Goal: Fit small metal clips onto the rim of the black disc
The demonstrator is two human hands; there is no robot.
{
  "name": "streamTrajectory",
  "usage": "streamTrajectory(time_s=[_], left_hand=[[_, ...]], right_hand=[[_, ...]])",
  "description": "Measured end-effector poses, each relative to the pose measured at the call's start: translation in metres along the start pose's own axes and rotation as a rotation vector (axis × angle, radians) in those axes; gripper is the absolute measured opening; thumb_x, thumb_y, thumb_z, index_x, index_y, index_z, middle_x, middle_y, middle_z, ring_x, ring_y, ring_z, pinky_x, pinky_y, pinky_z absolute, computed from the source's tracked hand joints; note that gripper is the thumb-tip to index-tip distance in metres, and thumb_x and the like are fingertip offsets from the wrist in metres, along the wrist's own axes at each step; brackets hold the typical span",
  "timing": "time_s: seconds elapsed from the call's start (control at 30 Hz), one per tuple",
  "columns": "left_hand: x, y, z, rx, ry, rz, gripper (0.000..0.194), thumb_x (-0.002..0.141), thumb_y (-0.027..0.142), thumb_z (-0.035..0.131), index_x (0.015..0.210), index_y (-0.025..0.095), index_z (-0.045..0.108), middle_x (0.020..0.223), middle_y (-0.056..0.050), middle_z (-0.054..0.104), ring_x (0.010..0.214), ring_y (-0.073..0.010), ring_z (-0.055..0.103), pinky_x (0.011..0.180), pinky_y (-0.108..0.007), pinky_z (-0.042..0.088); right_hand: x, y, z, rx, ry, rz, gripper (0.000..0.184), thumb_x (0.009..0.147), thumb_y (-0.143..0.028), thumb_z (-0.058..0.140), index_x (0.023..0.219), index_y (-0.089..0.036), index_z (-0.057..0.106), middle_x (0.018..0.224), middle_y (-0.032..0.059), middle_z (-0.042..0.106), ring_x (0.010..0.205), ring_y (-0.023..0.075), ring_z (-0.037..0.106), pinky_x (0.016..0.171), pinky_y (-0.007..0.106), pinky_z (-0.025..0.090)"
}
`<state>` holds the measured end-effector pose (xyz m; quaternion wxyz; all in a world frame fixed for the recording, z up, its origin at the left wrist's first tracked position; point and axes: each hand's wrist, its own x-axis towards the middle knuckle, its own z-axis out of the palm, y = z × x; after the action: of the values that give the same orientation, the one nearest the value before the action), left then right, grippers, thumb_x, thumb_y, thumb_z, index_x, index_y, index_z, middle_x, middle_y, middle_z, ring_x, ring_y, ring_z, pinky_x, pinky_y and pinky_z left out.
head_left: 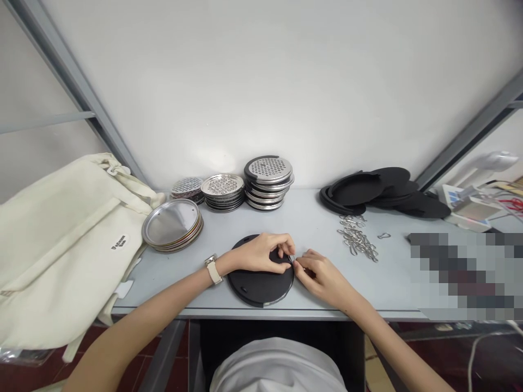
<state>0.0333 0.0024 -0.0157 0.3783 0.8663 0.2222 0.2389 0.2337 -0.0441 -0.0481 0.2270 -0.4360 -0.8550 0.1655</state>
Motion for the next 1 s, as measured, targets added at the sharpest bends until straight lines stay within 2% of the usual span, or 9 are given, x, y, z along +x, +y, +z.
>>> streamTrajectory(time_s=[0.4,0.67,1.0], left_hand=[[0.0,0.0015,0.0009,0.018,0.005,-0.002,0.024,0.072,0.012,0.063,0.094,0.016,0.055,0.088,-0.002,0.061,0.077,-0.0115,0.056,0.071,-0.023,0.046],[-0.0006,0.001,0.0027,0.11,0.01,0.072,0.026,0.072,0.01,0.06,0.098,0.016,0.056,0.091,-0.004,0.061,0.08,-0.0127,0.055,0.076,-0.024,0.046],[0.0,0.0034,0.0017,0.138,-0.002,0.081,0.026,0.073,0.01,0.059,0.097,0.016,0.056,0.092,-0.004,0.06,0.083,-0.0144,0.053,0.079,-0.026,0.045]], right_hand=[[-0.0004,-0.0004,-0.0001,0.012,-0.003,0.023,0.035,0.094,-0.026,0.036,0.059,-0.021,0.038,0.053,-0.0008,0.045,0.062,0.016,0.047,0.062,0.027,0.036],[-0.0007,0.0004,0.0009,0.01,0.005,0.026,0.036,0.094,-0.026,0.037,0.058,-0.02,0.039,0.053,-0.0005,0.046,0.062,0.0161,0.048,0.062,0.027,0.036],[0.0006,-0.0005,-0.0001,0.009,0.012,0.014,0.036,0.093,-0.024,0.037,0.058,-0.02,0.042,0.053,0.0001,0.049,0.061,0.016,0.048,0.062,0.028,0.037]])
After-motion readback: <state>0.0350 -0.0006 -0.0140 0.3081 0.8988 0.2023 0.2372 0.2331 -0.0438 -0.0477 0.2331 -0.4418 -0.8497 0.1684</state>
